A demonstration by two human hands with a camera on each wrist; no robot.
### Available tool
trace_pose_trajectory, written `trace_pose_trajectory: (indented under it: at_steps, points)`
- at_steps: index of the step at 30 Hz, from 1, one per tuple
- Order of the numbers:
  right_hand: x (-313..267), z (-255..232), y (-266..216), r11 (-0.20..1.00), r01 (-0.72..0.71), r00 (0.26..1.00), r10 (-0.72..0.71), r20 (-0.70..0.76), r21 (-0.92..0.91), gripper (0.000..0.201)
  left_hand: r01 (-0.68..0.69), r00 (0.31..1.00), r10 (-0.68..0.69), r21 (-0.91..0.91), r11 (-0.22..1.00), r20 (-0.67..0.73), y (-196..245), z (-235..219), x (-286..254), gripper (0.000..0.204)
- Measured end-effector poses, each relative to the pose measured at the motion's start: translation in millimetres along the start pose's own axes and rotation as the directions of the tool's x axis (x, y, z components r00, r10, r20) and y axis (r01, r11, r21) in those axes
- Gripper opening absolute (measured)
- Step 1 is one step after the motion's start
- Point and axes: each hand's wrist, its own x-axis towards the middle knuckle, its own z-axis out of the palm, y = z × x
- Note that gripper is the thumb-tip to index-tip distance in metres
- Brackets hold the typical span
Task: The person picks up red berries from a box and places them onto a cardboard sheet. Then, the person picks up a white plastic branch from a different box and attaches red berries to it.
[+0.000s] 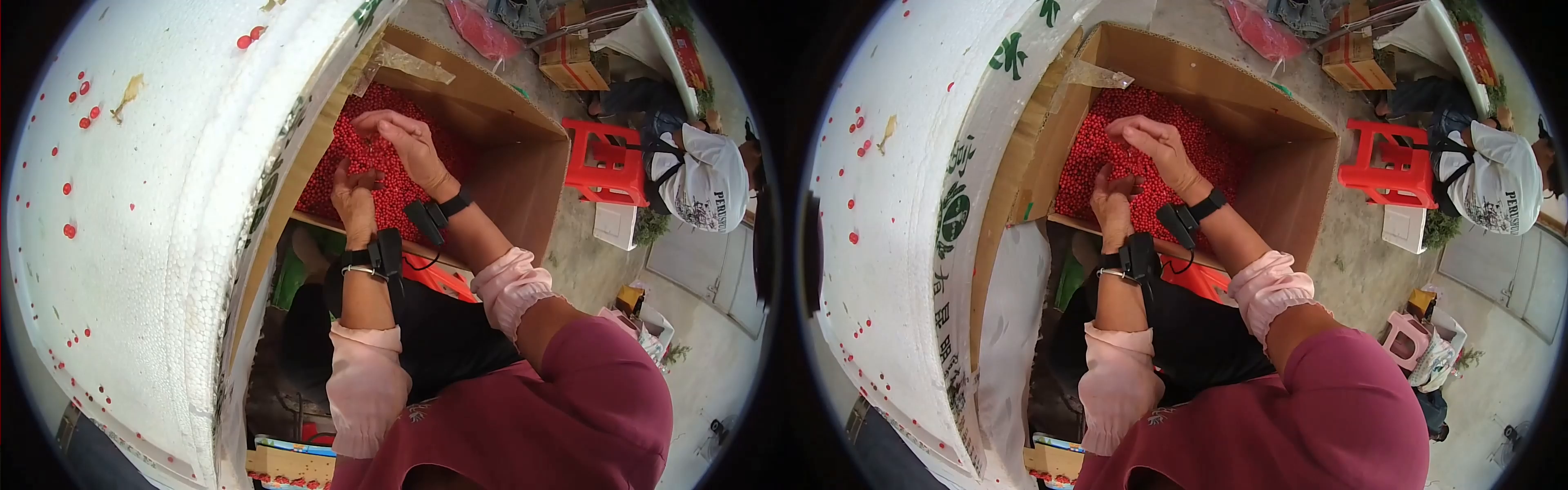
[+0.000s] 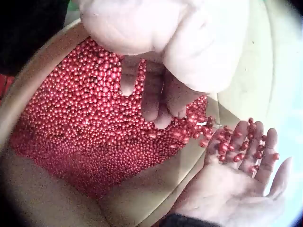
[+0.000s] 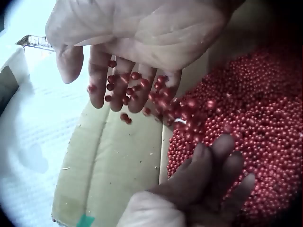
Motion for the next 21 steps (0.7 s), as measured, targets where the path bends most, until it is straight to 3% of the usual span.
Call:
trace_pose_trajectory:
  at_steps: [1, 2, 4, 5, 6, 7, 8, 9, 12, 13, 14, 15, 16, 17, 20, 21]
  points:
    - [-2.9, -3.2, 0.5, 0.985, 0.055, 0.997, -0.046, 0.056, -0.165, 0.028, 0.006, 1.000, -0.006, -0.018, 1.000, -0.009, 0.8, 0.2, -0.9, 0.052]
    - [-5.2, -11.0, 4.0, 0.985, 0.054, 0.997, -0.046, 0.056, -0.164, 0.028, 0.011, 1.000, -0.012, -0.037, 0.999, -0.019, 1.9, -0.3, -1.6, 0.052]
    - [-11.3, -38.3, 21.0, 0.982, -0.097, 0.945, 0.040, -0.326, -0.162, 0.032, 0.009, 1.000, -0.010, -0.040, 0.999, -0.028, 4.8, -2.2, -4.5, 0.053]
    - [-14.6, -53.2, 36.0, 0.966, -0.242, 0.851, 0.167, -0.499, -0.091, 0.033, 0.003, 0.999, -0.004, -0.044, 0.999, -0.033, 6.3, -2.2, -4.6, 0.053]
    - [-19.4, -70.7, 56.2, 0.930, -0.367, 0.711, 0.285, -0.643, 0.006, 0.035, -0.005, 0.999, 0.003, -0.049, 0.999, -0.039, 8.3, -2.1, -4.7, 0.054]
    - [-34.4, -115.1, 105.1, 0.799, -0.499, 0.711, 0.157, -0.685, -0.335, 0.038, -0.009, 0.999, 0.007, -0.052, 0.999, -0.040, 9.8, -2.0, -3.8, 0.054]
    - [-46.5, -149.9, 147.9, 0.537, -0.582, 0.734, 0.024, -0.679, -0.610, 0.040, -0.015, 0.999, 0.013, -0.058, 0.998, -0.040, 10.4, -1.7, -2.4, 0.054]
    - [-51.1, -153.8, 161.8, 0.535, -0.583, 0.735, 0.027, -0.677, -0.611, 0.040, -0.015, 0.999, 0.012, -0.063, 0.998, -0.041, 9.3, -2.0, -2.9, 0.055]
    - [-61.2, -153.1, 184.4, 0.414, -0.766, 0.610, 0.226, -0.759, -0.492, 0.043, 0.001, 0.999, -0.003, -0.055, 0.998, -0.050, 4.7, -1.0, -5.8, 0.056]
    - [-59.0, -143.0, 179.3, 0.417, -0.765, 0.611, 0.229, -0.758, -0.491, 0.043, 0.005, 0.998, -0.008, -0.049, 0.999, -0.063, 5.2, -1.1, -5.4, 0.057]
    - [-55.5, -124.4, 162.2, 0.708, -0.698, 0.584, 0.475, -0.658, -0.108, 0.042, 0.008, 0.997, -0.012, -0.044, 0.999, -0.078, 5.9, -2.1, -4.7, 0.057]
    - [-52.0, -105.7, 141.9, 0.763, -0.545, 0.614, 0.646, -0.454, 0.349, 0.042, 0.006, 0.997, -0.010, -0.043, 0.999, -0.082, 6.5, -3.7, -4.5, 0.057]
    - [-45.5, -90.9, 121.0, 0.569, -0.347, 0.693, 0.691, -0.205, 0.746, 0.042, 0.003, 0.996, -0.006, -0.028, 1.000, -0.094, 6.9, -4.5, -4.1, 0.058]
    - [-39.8, -84.1, 108.0, 0.569, -0.346, 0.693, 0.691, -0.206, 0.746, 0.042, 0.003, 0.995, -0.004, -0.012, 1.000, -0.102, 6.9, -4.6, -4.0, 0.058]
    - [-27.0, -72.4, 74.4, 0.539, -0.287, 0.860, 0.510, -0.036, 0.792, 0.036, 0.005, 0.994, -0.005, -0.006, 1.000, -0.107, 5.0, -2.1, -3.2, 0.058]
    - [-23.8, -68.8, 61.5, 0.542, -0.286, 0.860, 0.509, -0.038, 0.790, 0.036, 0.006, 0.994, -0.007, -0.015, 1.000, -0.107, 4.3, -1.1, -2.8, 0.058]
